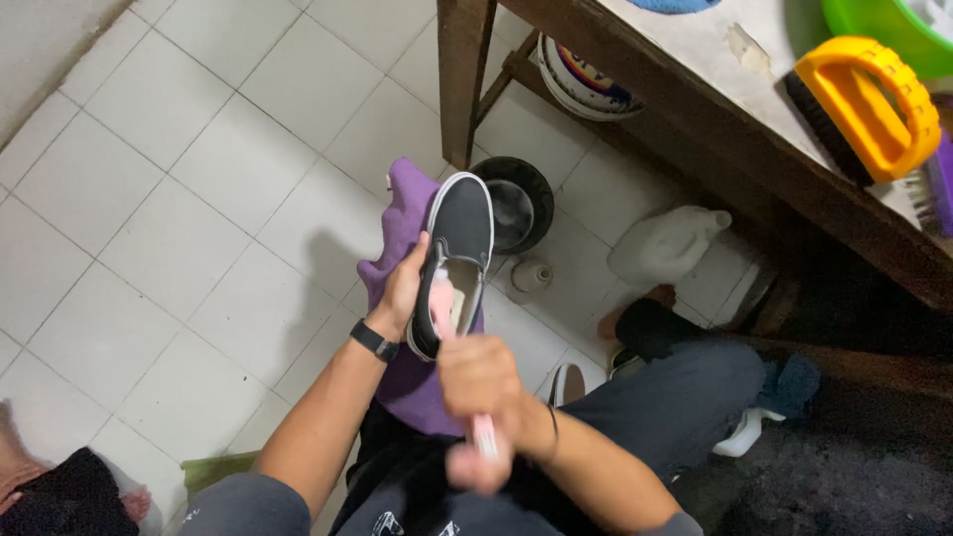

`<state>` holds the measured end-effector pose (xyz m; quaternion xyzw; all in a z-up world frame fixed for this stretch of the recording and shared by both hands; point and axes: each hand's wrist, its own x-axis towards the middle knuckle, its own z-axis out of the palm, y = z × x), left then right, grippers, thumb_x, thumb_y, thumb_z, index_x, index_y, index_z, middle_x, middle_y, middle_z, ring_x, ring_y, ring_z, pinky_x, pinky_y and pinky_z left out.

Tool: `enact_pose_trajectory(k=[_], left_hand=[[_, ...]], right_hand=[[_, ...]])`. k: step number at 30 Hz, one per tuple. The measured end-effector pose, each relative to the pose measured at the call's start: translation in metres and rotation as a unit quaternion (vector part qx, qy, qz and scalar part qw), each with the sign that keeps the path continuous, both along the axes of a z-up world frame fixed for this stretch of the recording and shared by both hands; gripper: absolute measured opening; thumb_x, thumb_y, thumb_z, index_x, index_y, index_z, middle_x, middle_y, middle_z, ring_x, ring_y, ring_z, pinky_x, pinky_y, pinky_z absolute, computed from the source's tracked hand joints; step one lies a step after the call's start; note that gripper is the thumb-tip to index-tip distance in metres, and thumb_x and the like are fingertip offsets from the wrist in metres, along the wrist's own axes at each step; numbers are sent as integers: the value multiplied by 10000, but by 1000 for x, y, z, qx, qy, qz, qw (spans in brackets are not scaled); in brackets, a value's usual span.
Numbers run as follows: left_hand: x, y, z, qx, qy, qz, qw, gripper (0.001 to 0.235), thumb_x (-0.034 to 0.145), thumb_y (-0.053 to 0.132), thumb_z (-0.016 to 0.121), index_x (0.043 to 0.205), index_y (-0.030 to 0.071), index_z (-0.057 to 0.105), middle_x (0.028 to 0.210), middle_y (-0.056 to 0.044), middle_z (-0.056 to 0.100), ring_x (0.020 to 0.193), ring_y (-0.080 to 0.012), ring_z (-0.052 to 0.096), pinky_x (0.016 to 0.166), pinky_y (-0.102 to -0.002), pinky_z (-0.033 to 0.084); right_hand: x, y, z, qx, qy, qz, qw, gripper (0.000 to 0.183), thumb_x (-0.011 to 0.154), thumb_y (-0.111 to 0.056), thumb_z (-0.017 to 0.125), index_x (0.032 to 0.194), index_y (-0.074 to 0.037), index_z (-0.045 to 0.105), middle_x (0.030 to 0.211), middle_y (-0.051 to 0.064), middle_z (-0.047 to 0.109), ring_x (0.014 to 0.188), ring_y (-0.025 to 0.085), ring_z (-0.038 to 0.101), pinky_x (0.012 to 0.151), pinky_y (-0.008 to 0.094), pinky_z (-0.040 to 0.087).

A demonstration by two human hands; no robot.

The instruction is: The person cleans a black and white sneaker using a brush and a cloth. They scrub the shoe's sole and upper parts, wipe it with a cloth, and repeat the process with different brushes.

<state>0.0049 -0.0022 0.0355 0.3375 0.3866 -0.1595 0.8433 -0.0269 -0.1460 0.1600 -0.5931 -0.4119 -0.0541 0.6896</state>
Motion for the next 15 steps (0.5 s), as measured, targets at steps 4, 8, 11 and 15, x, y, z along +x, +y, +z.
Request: enact_pose_trajectory(k=[4,8,11,15], left_hand=[[4,-5,10,48,-40,-28,998,483,1032,461,541,1082,11,710,975,-136,705,876,-203,687,791,-312,581],[5,-2,17,78,-3,-22,997,542,1000,454,500,1194,-9,706,1173,-163,743,1067,-271,695,992,-348,553],[7,-2,-5,78,-25,-25,996,495,1001,467,535,1065,19,735,1057,-143,766,934,-254,720,897,-343,576],[3,-1,5,58,-41,-41,997,551,1018,452,475,1187,-18,708,1186,-177,742,1069,-289,697,996,-346,549]], right_hand=[[13,4,-18,-28,-104,-45,993,341,800,-197,625,580,-113,378,533,44,319,442,255,315,483,394,262],[-1,1,-3,40,-86,69,993,578,1045,-401,447,566,-106,313,547,39,252,468,238,262,512,396,217],[25,2,-69,-77,-122,-56,988,465,902,-311,567,555,-126,318,525,30,288,453,245,282,542,406,215],[-2,-26,22,-37,-32,48,998,415,948,-321,466,626,-113,306,566,35,257,499,256,225,556,425,162]])
